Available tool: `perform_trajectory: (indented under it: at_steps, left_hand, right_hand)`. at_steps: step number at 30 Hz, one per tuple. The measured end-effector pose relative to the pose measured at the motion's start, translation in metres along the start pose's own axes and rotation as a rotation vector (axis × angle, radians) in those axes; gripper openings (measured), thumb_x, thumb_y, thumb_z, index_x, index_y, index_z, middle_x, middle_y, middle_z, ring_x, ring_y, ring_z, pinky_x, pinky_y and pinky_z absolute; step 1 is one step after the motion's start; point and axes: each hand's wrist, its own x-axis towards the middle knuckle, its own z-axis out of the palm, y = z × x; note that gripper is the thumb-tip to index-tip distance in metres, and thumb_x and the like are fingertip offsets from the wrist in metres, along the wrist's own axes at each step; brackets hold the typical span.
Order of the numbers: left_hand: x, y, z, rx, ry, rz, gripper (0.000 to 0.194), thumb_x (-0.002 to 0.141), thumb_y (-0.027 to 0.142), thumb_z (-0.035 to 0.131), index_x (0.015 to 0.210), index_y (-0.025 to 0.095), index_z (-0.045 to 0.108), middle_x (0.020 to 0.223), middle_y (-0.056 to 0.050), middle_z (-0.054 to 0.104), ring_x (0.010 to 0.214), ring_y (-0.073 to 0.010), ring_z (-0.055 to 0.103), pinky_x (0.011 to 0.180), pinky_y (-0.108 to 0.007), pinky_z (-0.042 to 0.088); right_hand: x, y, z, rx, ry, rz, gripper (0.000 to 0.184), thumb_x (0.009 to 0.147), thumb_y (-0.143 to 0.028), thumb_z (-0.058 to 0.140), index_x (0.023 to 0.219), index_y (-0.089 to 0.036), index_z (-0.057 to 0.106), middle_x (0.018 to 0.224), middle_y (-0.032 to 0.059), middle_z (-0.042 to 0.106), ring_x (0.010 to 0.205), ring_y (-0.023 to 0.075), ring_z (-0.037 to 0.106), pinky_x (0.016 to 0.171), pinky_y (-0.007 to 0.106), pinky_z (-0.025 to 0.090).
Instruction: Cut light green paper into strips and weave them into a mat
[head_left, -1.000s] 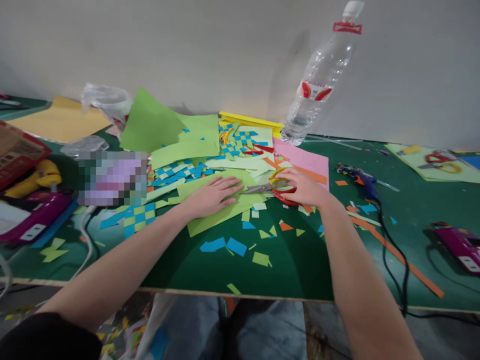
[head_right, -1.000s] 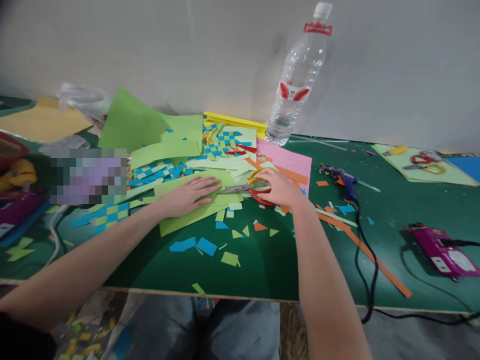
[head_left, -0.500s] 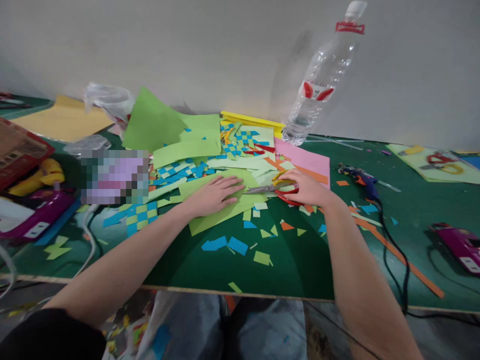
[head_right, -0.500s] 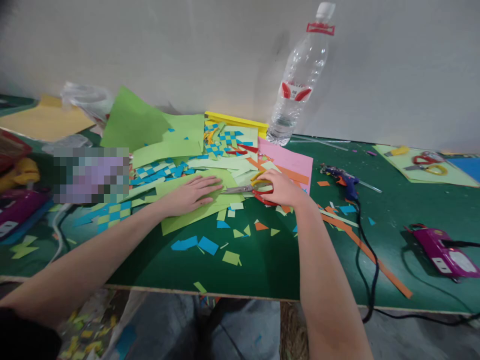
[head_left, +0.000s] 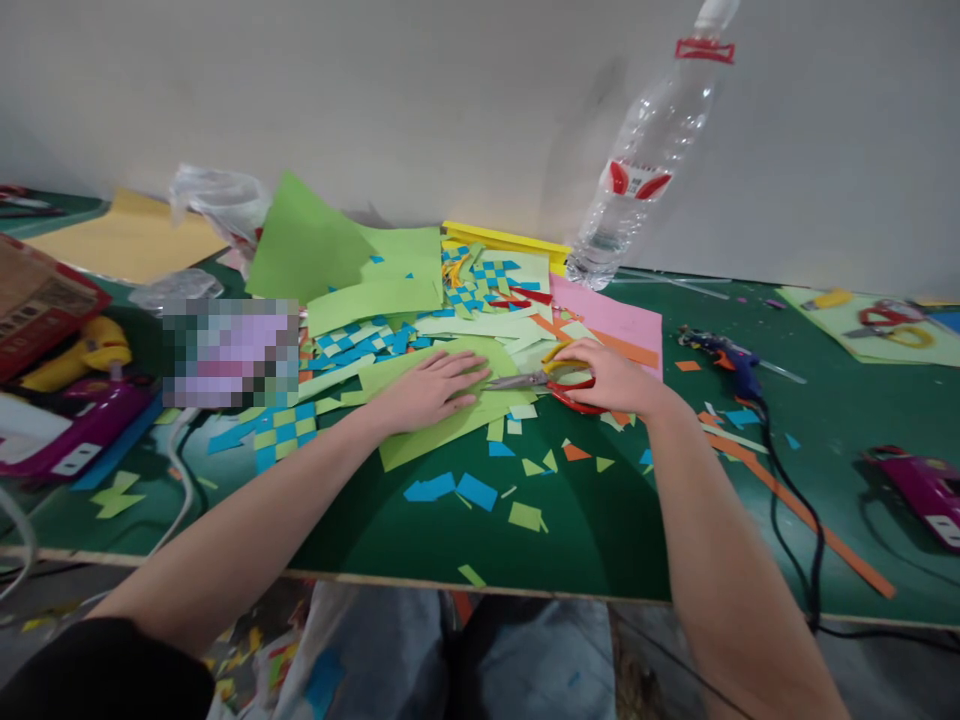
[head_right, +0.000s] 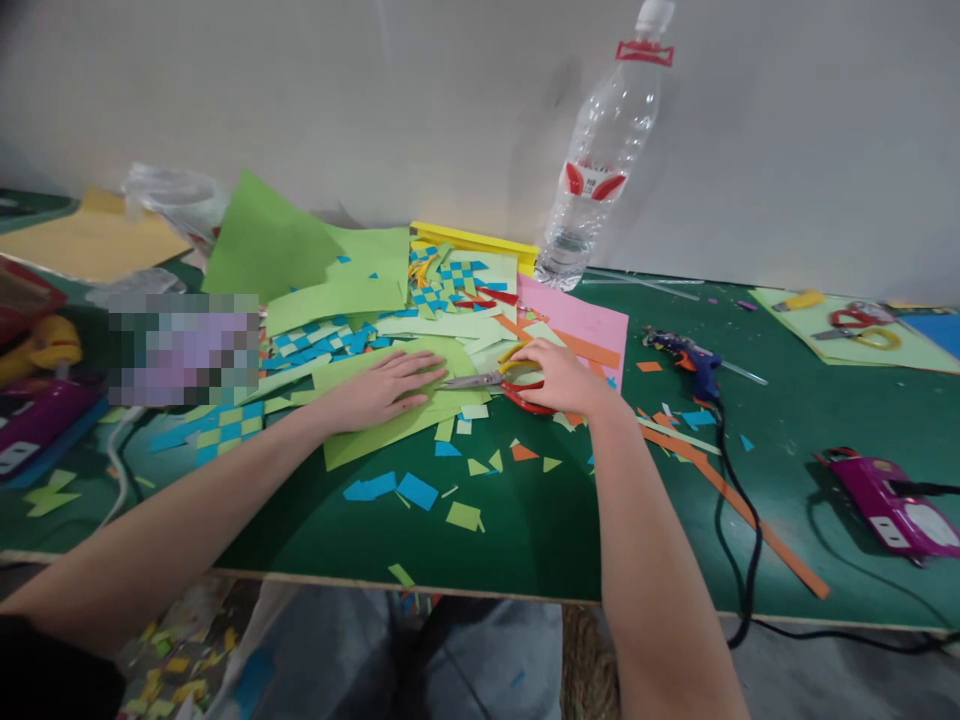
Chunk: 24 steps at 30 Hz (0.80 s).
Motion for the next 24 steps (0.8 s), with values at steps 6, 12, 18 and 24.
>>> perform_trajectory:
  at_steps: [6,12,18,24]
  left_hand:
    - [0.0,-0.002,0.002,-0.01,0.012,-0.003,0.053,0.103,0.05,0.023,0.152,0.031,0.032,0.16,0.003,0.029,0.148,-0.0194,0.023,0.123,-0.042,0.01]
    - [0.0,-0.003,0.003,0.004,0.008,0.003,0.052,0.104,0.047,0.025,0.151,0.03,0.033,0.16,0.003,0.028,0.148,-0.0189,0.023,0.123,-0.042,0.01]
    - [-0.001,0.007,0.001,-0.009,0.039,-0.052,0.05,0.104,0.044,0.025,0.151,0.028,0.035,0.159,-0.001,0.032,0.148,-0.0208,0.024,0.123,-0.047,0.01]
    - [-0.002,0.006,-0.006,-0.093,0.225,-0.162,0.049,0.103,0.04,0.03,0.146,0.021,0.041,0.151,-0.007,0.044,0.139,-0.0233,0.04,0.118,-0.046,0.029]
  right_hand:
    - [0.002,-0.012,0.004,-0.014,-0.011,-0.012,0.038,0.078,-0.033,0.067,0.116,-0.028,0.063,0.13,0.0053,0.06,0.116,0.0279,0.059,0.093,0.043,0.051]
    - [0.001,-0.009,0.0,-0.008,-0.02,-0.04,0.039,0.077,-0.026,0.067,0.116,-0.026,0.063,0.127,0.0069,0.06,0.114,0.0274,0.059,0.096,0.044,0.049]
    - [0.001,-0.014,-0.002,-0.026,-0.023,-0.024,0.039,0.076,-0.025,0.066,0.115,-0.027,0.064,0.127,0.0066,0.061,0.115,0.0282,0.059,0.096,0.046,0.049]
    - [-0.002,-0.006,-0.004,0.017,-0.011,0.022,0.042,0.074,-0.025,0.066,0.115,-0.028,0.063,0.127,0.0059,0.061,0.116,0.0277,0.058,0.093,0.044,0.05]
